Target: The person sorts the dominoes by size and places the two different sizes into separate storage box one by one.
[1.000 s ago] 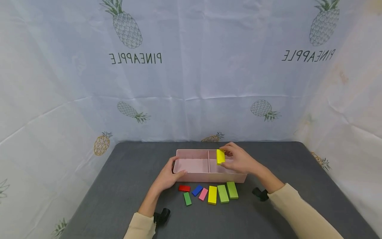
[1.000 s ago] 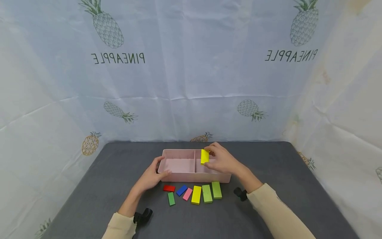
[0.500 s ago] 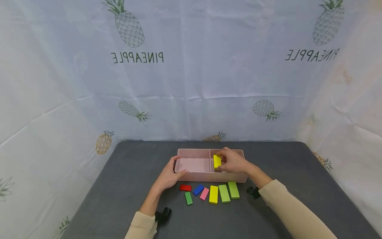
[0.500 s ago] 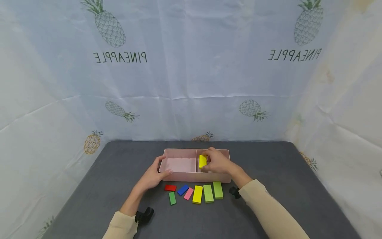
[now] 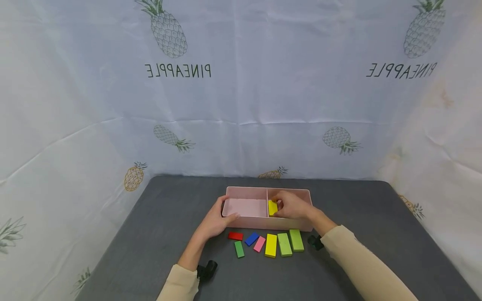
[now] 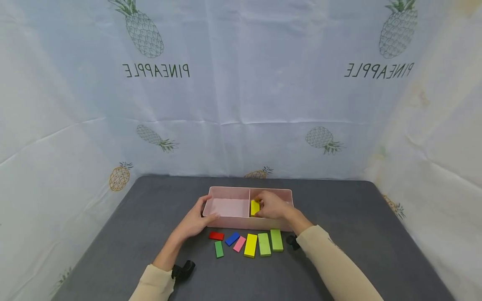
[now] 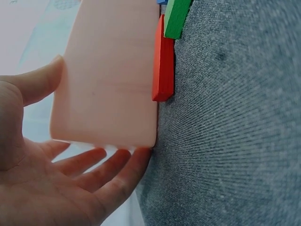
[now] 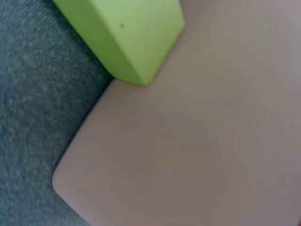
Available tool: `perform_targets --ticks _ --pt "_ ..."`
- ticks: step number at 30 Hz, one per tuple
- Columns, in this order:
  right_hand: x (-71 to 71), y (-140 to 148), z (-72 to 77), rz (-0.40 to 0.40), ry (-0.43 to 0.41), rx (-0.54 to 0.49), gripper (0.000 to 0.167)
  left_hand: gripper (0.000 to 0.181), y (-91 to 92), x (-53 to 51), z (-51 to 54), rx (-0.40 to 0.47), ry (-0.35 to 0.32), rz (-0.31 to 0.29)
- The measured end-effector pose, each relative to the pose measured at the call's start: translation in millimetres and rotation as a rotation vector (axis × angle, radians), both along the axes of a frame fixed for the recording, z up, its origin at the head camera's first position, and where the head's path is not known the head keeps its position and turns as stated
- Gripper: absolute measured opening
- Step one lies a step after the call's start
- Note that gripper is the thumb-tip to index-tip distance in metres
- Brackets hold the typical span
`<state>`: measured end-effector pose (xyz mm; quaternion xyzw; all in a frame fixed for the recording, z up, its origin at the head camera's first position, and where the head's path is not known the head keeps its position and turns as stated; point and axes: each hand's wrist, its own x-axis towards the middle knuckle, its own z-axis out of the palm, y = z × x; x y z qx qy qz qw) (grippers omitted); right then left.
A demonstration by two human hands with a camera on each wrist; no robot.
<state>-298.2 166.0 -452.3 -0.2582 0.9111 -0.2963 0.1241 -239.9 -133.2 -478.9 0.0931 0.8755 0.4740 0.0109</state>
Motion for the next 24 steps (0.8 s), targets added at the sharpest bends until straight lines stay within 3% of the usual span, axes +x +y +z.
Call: perform_targets --ticks 11,24 --pt "-0.3 -1.1 -5.1 -0.062 -0.032 -0.001 0.053 0.078 3.1 1.4 0.0 -0.013 -0.004 0.007" --pt "16.2 5.1 17.8 -0.012 0.099 -0.086 0.044 0.08 2.1 1.9 2.3 -0.012 -0.01 0.009"
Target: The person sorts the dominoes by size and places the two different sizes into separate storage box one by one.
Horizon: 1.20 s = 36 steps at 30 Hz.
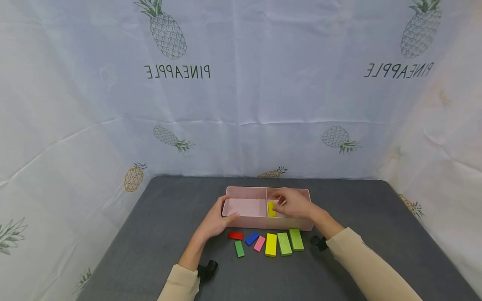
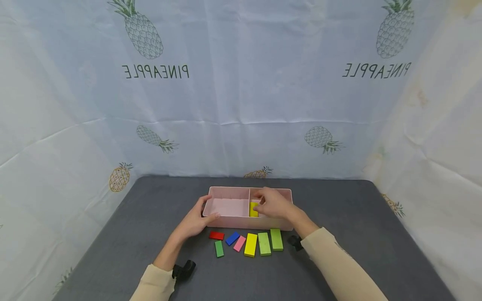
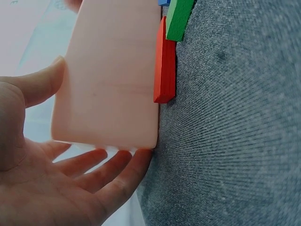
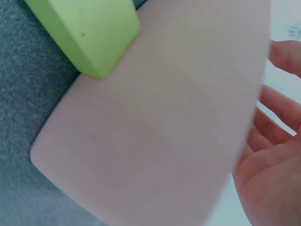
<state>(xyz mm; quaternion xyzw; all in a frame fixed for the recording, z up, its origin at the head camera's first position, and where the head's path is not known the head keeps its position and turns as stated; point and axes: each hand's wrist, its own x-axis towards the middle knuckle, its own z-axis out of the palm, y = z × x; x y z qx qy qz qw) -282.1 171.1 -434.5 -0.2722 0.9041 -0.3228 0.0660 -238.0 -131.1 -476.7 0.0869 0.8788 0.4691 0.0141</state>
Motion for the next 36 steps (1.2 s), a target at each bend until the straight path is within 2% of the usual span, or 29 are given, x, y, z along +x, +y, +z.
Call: perform_targets --ticks 6,12,18,24,36 --pt "10.9 5.8 11.4 0.001 0.093 0.003 0.043 0.08 -0.8 -0.7 -0.1 0.02 -0.003 -0.006" --pt "26.2 8.4 24.6 0.039 0.191 0.001 0.04 0.08 -1.6 -2.2 -0.7 0.022 0.007 -0.006" --pt "45.1 10.4 33.0 0.017 0.256 0.072 0.037 0.081 1.2 -2.0 -0.1 0.01 -0.016 0.006" --pt "62.5 12.3 32.2 -0.03 0.257 0.162 0.037 0.081 2.6 -1.0 -0.2 -0.001 -0.025 0.004" --pt "86.4 22.9 18.4 -0.002 0.361 0.25 0.031 0.078 -1.9 -1.4 -1.1 -0.011 0.002 -0.021"
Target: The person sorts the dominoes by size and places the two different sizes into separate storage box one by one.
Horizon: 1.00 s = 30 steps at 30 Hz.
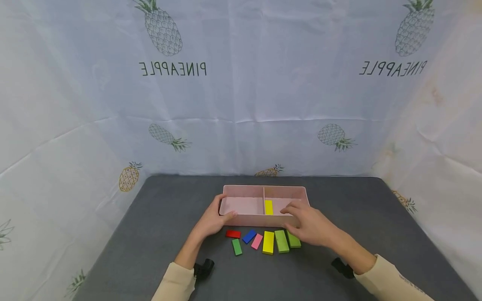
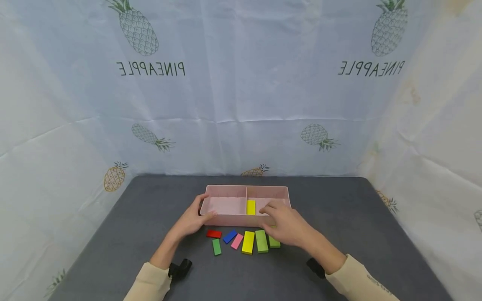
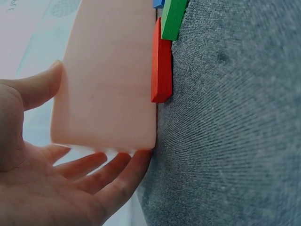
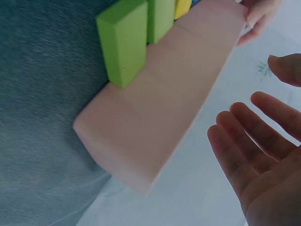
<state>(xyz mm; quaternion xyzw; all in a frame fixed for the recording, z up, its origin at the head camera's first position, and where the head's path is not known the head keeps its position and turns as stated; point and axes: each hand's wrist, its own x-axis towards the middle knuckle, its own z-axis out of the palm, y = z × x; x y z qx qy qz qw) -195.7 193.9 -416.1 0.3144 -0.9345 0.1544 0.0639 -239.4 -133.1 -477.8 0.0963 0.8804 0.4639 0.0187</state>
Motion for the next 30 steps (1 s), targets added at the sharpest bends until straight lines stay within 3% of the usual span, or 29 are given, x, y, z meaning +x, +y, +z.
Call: perform_targets --ticks 7,13,30 --pt "10.3 5.0 -13.1 0.002 0.012 -0.011 0.035 0.079 -1.0 0.3 0.1 0.0 0.014 0.008" --pt "16.4 10.2 -25.6 -0.016 -0.041 0.005 0.04 0.08 -0.3 2.0 -0.5 -0.011 0.008 0.02" --pt "18.2 13.4 -47.7 -0.01 -0.067 0.128 0.051 0.081 1.2 2.0 0.8 -0.019 0.016 0.017"
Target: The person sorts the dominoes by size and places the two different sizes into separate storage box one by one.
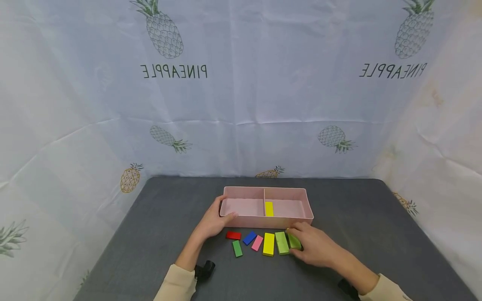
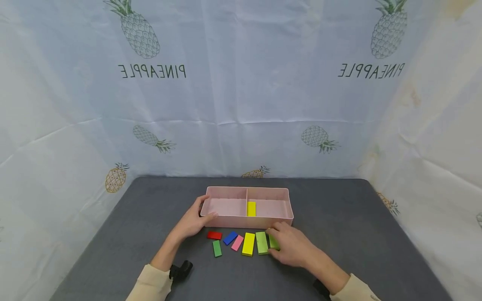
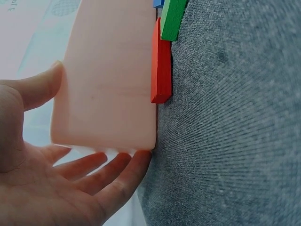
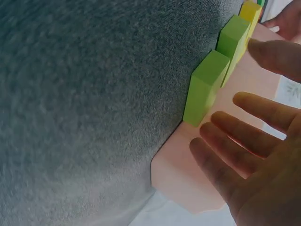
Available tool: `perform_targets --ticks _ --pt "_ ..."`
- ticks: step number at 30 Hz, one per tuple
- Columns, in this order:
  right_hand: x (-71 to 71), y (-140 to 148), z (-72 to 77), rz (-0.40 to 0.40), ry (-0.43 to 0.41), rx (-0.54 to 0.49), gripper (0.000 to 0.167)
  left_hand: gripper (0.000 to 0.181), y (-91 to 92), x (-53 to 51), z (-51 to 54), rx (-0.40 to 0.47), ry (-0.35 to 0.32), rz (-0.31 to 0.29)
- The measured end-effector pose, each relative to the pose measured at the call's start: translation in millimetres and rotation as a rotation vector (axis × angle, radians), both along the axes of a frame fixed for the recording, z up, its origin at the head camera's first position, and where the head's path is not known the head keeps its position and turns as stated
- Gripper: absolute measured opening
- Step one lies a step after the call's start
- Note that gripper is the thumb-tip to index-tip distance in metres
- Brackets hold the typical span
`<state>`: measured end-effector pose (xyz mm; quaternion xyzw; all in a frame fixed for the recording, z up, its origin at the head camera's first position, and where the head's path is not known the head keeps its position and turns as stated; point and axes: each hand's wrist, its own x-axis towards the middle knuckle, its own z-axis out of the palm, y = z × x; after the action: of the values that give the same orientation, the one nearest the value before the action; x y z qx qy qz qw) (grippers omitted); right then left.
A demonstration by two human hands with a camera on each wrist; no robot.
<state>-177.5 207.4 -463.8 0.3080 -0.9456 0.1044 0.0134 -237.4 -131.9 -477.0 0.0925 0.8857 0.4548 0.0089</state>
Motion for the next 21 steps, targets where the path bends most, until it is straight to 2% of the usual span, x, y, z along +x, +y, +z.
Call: perform_targets --ticks 5,15,21 --pt "1.0 -0.4 -1.4 0.003 -0.048 0.013 0.05 0.08 0.0 0.1 -0.3 -0.002 -0.011 -0.001" --pt "-0.4 -1.0 1.5 0.033 -0.066 0.038 0.051 0.082 -0.2 -1.2 1.2 -0.009 -0.02 0.013" --pt "-0.3 0.0 1.4 0.017 -0.111 0.005 0.055 0.08 0.1 -1.0 1.2 0.0 -0.02 0.013"
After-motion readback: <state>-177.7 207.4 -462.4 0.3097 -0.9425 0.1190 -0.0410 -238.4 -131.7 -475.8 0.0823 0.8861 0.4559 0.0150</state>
